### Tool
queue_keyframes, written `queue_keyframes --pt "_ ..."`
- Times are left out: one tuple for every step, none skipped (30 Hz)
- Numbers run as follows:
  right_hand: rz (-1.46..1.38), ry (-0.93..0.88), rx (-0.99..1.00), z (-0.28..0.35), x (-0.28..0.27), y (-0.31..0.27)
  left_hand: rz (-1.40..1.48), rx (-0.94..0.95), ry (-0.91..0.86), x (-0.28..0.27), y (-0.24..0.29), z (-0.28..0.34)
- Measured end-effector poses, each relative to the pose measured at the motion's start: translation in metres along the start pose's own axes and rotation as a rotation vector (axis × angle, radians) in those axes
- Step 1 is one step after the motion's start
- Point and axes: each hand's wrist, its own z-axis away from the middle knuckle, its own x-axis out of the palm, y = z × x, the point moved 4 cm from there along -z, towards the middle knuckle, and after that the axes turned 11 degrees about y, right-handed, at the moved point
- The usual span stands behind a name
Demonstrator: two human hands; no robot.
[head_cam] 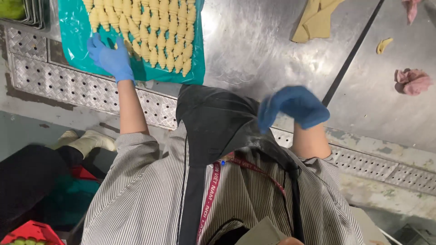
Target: Rolling triangular pieces of dough into croissant shapes.
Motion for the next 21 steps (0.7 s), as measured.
queue_keyframes --pt "0.002 0.008 -0.007 0.008 -0.013 0.009 0.002 0.009 -0.005 0.002 0.005 0.000" --pt "0.139 0.056 0.282 0.019 -0.028 0.032 0.086 0.056 0.051 0.002 0.012 -0.001" --pt "0.275 0.113 0.572 0.033 -0.044 0.054 0.172 0.104 0.105 0.001 0.018 -0.002" --pt "0.275 0.123 0.567 0.035 -0.044 0.064 0.176 0.111 0.098 -0.003 0.029 -0.003" --pt "0.394 0.166 0.546 0.037 -0.047 0.074 0.217 0.159 0.134 -0.009 0.041 -0.004" --pt "0.515 0.212 0.527 0.040 -0.051 0.082 0.263 0.204 0.167 -0.013 0.055 -0.003" --pt "0.518 0.224 0.528 0.042 -0.052 0.090 0.271 0.207 0.157 -0.018 0.066 -0.004" --pt "0.704 0.276 0.504 0.043 -0.059 0.093 0.323 0.219 0.179 -0.025 0.079 -0.004" --pt "0.890 0.325 0.477 0.044 -0.065 0.094 0.375 0.232 0.201 -0.033 0.093 -0.003" --pt "0.897 0.350 0.467 0.049 -0.070 0.102 0.392 0.248 0.189 -0.036 0.099 0.000" --pt "1.080 0.423 0.425 0.054 -0.077 0.106 0.435 0.270 0.176 -0.039 0.105 0.004" --pt "1.283 0.485 0.367 0.052 -0.093 0.104 0.491 0.290 0.184 -0.036 0.118 0.001" --pt "1.309 0.500 0.346 0.052 -0.132 0.101 0.522 0.303 0.193 -0.034 0.136 -0.002" --pt "1.655 0.661 0.157 0.062 -0.160 0.093 0.538 0.317 0.177 -0.039 0.144 0.003" --pt "1.994 0.816 -0.050 0.073 -0.182 0.087 0.555 0.331 0.161 -0.043 0.151 0.008" --pt "2.014 0.820 -0.057 0.092 -0.219 0.077 0.576 0.330 0.162 -0.039 0.156 0.014" --pt "1.731 1.188 -0.029 0.119 -0.263 0.059 0.595 0.334 0.158 -0.034 0.162 0.020" --pt "1.387 1.512 0.004 0.148 -0.304 0.049 0.605 0.345 0.148 -0.032 0.166 0.023" --pt "1.393 1.523 -0.003 0.162 -0.336 0.039 0.618 0.349 0.143 -0.030 0.176 0.030" --pt "1.507 1.594 -0.070 0.181 -0.363 0.027 0.631 0.354 0.099 -0.029 0.183 0.038" --pt "1.622 1.661 -0.138 0.200 -0.388 0.016 0.643 0.359 0.054 -0.029 0.190 0.047"
